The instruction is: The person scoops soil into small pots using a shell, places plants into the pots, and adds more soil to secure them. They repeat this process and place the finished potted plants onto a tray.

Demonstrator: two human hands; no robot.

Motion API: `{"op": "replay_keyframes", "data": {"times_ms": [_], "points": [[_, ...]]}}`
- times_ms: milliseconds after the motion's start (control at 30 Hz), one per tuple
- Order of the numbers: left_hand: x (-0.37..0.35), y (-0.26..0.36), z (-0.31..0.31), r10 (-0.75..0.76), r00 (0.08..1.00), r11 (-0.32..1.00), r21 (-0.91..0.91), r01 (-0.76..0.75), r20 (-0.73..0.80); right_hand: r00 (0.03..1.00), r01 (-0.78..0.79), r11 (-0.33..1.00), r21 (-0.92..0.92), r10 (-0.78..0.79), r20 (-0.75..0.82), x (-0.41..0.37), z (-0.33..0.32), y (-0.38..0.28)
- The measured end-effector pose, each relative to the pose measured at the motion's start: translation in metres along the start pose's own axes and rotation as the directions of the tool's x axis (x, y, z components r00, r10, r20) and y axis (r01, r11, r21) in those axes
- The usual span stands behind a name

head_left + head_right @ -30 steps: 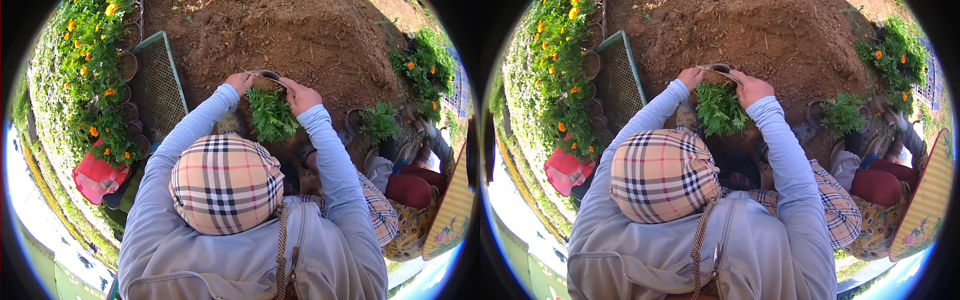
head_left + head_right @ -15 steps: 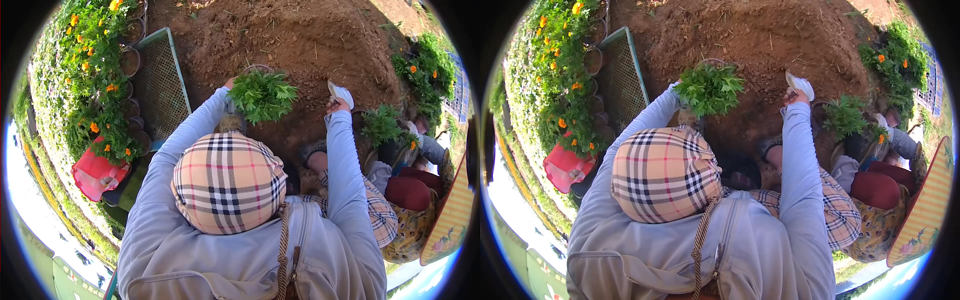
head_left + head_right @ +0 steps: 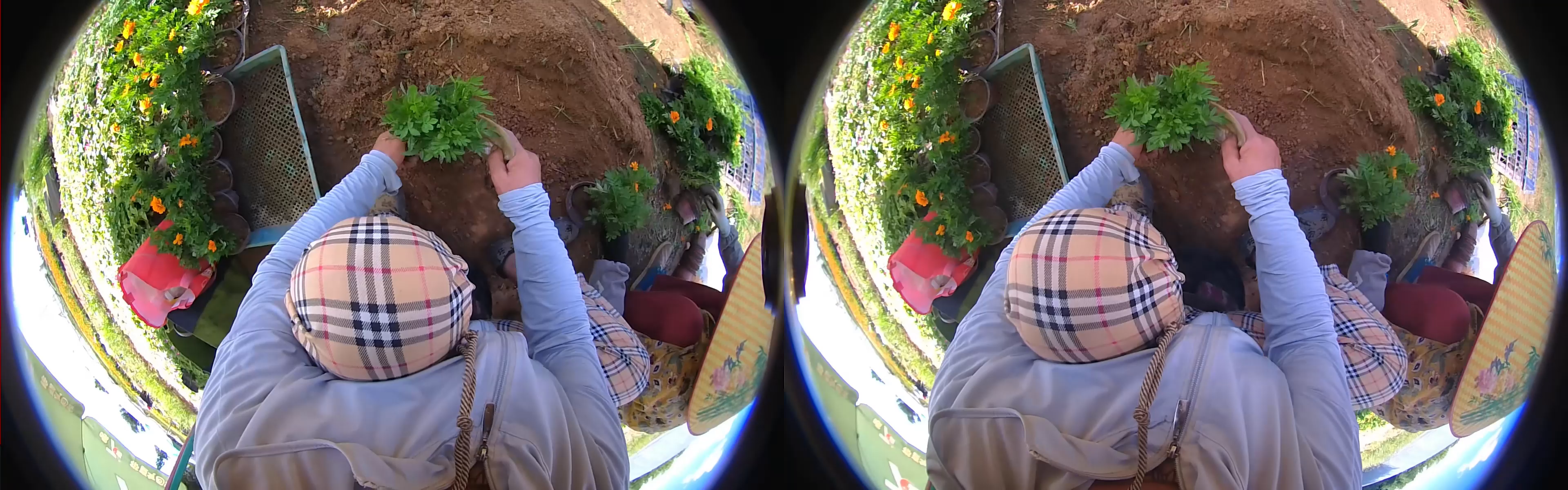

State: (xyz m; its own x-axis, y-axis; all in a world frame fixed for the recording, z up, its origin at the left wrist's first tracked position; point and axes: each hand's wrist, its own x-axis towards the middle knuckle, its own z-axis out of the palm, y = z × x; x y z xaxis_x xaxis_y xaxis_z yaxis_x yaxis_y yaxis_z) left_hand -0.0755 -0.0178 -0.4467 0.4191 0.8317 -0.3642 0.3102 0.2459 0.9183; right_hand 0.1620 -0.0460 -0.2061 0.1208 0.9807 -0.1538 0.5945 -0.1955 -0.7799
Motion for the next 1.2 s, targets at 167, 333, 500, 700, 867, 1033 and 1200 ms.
{"op": "replay_keyframes", "data": {"times_ms": [167, 333, 500, 700, 867, 1033, 1200], "points": [[-0.042, 0.064, -0.047, -0.412, 0.879, 0.726, -0.669, 0.158, -0.24, 0.93, -0.346, 0.796, 0.496, 0.363, 0.067, -0.002, -0.01, 0.029], [-0.095, 0.086, -0.119, -0.596, 0.671, 0.479, -0.866, -0.144, -0.441, 0.854, -0.488, 0.713, 0.503, 0.509, 0.106, -0.016, -0.013, 0.054], [-0.143, 0.069, -0.19, -0.72, 0.416, 0.397, -0.821, -0.41, -0.556, 0.825, -0.554, 0.688, 0.468, 0.528, 0.201, -0.025, -0.002, 0.062], [-0.125, 0.053, -0.236, -0.809, 0.255, 0.397, -0.812, -0.428, -0.53, 0.839, -0.539, 0.721, 0.435, 0.501, 0.21, -0.03, 0.008, 0.071], [-0.099, 0.07, -0.259, -0.848, 0.143, 0.418, -0.811, -0.41, -0.51, 0.823, -0.568, 0.741, 0.359, 0.526, 0.216, -0.042, 0.002, 0.077], [-0.08, 0.033, -0.278, -0.838, 0.224, 0.398, -0.839, -0.372, -0.497, 0.771, -0.635, 0.717, 0.286, 0.609, 0.185, -0.059, -0.012, 0.103], [-0.084, 0.028, -0.263, -0.802, 0.392, 0.381, -0.892, -0.243, -0.45, 0.683, -0.728, 0.683, 0.068, 0.712, 0.162, -0.068, -0.05, 0.13]]}}
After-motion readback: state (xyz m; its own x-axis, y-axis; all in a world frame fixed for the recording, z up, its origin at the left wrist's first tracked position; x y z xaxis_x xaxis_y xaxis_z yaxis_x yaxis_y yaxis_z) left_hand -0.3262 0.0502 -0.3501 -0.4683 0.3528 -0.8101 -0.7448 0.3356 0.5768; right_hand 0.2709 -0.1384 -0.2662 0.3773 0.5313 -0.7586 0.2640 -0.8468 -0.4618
